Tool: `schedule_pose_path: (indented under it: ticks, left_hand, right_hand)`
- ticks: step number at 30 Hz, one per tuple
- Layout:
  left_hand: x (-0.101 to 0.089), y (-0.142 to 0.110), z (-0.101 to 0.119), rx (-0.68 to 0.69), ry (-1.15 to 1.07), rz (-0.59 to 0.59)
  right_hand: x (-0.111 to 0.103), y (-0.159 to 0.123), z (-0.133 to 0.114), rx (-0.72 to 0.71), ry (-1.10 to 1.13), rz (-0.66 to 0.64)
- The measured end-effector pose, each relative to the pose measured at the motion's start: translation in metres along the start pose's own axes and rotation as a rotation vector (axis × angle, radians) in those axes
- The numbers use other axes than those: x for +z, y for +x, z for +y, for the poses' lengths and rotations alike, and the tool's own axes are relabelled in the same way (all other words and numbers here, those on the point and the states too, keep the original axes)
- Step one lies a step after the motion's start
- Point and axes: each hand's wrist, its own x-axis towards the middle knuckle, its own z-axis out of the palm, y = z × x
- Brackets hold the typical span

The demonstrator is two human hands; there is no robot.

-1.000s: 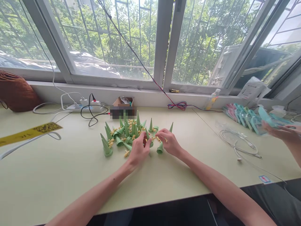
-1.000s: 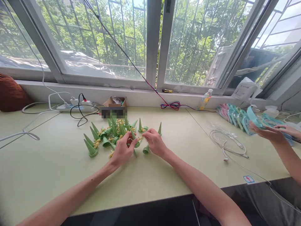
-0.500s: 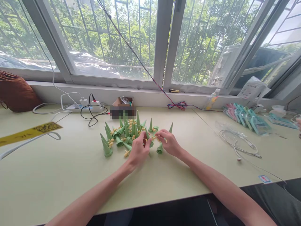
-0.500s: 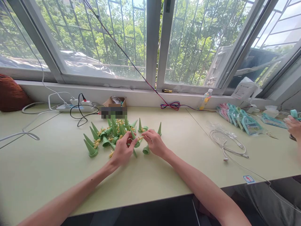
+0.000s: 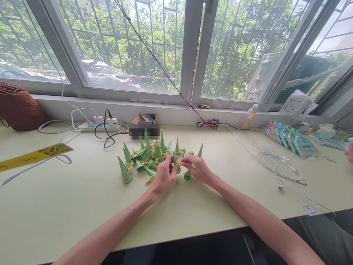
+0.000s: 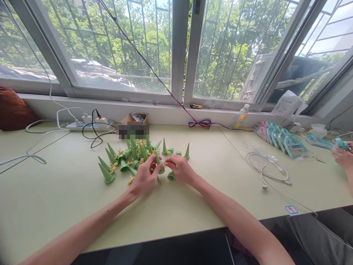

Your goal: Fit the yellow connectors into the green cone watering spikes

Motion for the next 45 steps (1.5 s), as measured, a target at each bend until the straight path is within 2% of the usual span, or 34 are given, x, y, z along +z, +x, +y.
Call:
schedule_pose_path:
  ticks: [10, 18, 31, 45]
  left_hand:
    - [0.0013, -0.0012, -0.0007, 0.006, -0.010, -0.013]
    - [0.0010, -0.0008, -0.0012, 0.007, 0.013, 0.007]
    - [0.0015, -0.0016, -0.0003, 0.030, -0.006, -0.019]
    - [0.0015, -0.0013, -0.0001, 0.030, -0.012, -0.013]
  right_hand:
    - [-0.0011, -0.0015, -0.0016, 0.091, 0.033, -0.035]
    - [-0.0007, -0.0022, -0.0042, 0.013, 0.023, -0.043]
    - [-0.0003, -0.0038, 0.0010, 0.103, 0.020, -0.086]
    - [-0.0009, -0.0043, -0.0010, 0.054, -0.016, -0.082]
